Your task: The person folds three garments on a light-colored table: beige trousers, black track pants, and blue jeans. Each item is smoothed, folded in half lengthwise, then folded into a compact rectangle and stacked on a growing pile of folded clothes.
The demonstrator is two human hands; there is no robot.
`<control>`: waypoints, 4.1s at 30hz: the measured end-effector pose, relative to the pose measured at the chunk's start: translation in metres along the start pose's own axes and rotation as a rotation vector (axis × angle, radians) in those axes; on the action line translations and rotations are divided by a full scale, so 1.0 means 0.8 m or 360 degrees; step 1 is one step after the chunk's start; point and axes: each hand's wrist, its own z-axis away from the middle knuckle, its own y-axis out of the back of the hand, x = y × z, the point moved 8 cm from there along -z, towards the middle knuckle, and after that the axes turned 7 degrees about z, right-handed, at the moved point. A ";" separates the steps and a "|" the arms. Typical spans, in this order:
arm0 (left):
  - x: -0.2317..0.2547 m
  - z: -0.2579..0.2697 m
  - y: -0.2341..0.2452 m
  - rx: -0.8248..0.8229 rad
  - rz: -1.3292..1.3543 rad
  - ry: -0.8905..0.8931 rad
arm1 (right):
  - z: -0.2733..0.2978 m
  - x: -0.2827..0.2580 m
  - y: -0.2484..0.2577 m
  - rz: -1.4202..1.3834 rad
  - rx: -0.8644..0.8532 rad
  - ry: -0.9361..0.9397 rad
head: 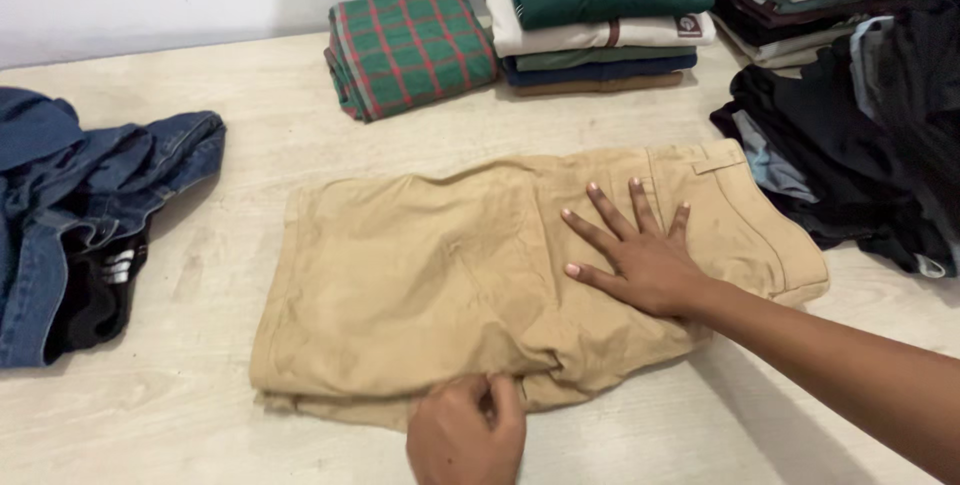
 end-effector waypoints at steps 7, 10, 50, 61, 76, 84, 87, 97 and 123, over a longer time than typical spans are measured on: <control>0.037 -0.024 0.000 0.0596 0.0484 -0.1063 | -0.044 -0.006 0.014 -0.0114 0.0094 -0.0072; 0.025 -0.087 -0.016 0.0303 0.1301 -0.0646 | -0.059 -0.012 0.014 -0.0161 0.0062 -0.0090; -0.164 -0.162 0.168 0.0549 0.1929 0.0192 | 0.033 0.054 -0.010 0.0407 0.0366 -0.0151; -0.123 -0.166 0.212 -0.0065 0.0820 -0.0210 | 0.034 -0.030 0.003 -0.0192 0.0228 -0.0348; -0.140 -0.198 0.215 -0.0067 -0.0171 -0.0584 | 0.091 -0.129 -0.039 -0.0163 0.0231 -0.0832; -0.170 -0.209 0.213 -0.0533 0.0005 -0.0973 | 0.116 -0.178 -0.021 -0.0132 -0.0185 -0.0777; -0.215 -0.213 0.224 -0.1174 0.0269 -0.0591 | 0.129 -0.217 -0.007 -0.0111 -0.0295 -0.0725; -0.128 -0.293 0.292 -0.0084 0.0069 -0.0189 | 0.014 -0.295 0.077 -0.0113 0.0540 -0.0253; 0.028 -0.238 0.298 -0.0354 -0.0391 -0.1998 | -0.122 -0.161 0.133 -0.0490 0.0044 0.0402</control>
